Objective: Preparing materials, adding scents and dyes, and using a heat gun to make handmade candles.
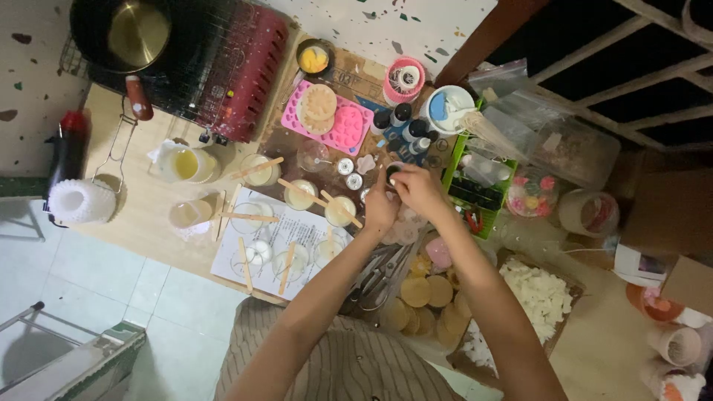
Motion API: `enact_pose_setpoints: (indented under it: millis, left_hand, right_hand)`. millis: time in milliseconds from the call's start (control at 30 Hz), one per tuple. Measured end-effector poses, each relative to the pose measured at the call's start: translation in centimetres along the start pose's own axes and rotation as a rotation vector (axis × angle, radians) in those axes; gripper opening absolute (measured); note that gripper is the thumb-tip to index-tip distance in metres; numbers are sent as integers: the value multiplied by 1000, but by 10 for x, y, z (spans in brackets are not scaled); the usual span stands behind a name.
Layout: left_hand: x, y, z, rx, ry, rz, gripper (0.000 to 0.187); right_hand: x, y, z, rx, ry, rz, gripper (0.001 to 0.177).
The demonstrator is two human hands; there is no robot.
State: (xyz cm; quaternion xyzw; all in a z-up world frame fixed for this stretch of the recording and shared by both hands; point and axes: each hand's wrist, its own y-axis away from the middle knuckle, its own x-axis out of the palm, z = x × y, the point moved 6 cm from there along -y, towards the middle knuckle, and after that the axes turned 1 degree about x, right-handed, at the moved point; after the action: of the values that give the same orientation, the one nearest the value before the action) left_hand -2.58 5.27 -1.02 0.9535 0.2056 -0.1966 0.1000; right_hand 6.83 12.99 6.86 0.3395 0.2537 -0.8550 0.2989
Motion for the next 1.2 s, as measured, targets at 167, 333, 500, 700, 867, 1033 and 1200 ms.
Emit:
enact_pose_setpoints:
  millis: [167,333,500,700,867,1033,1200]
  left_hand:
    - [4,0,5,3,-13,-20,86]
    - [2,0,1,4,22,-9,88]
    - [4,2,2,-36,32,-2,90]
    - [6,0,2,-71,12,26,92]
    - [8,-1,7,-74,16,26,90]
    - [4,0,3,-115,38,37,90]
    - [6,0,5,-75,29,14,92]
  right_hand:
    - [-9,-9,13,77,134,54,15]
    - [-11,-8,8,125,159,15,15]
    - [-13,-10,18,129,162,30,16]
    - [-8,-9,15,202,242,141,12]
    - [-9,-9,15,166,59,117,13]
    - [-11,-11,19,100,-55,72,16]
    - [-2,-5,7,20,18,-4,16]
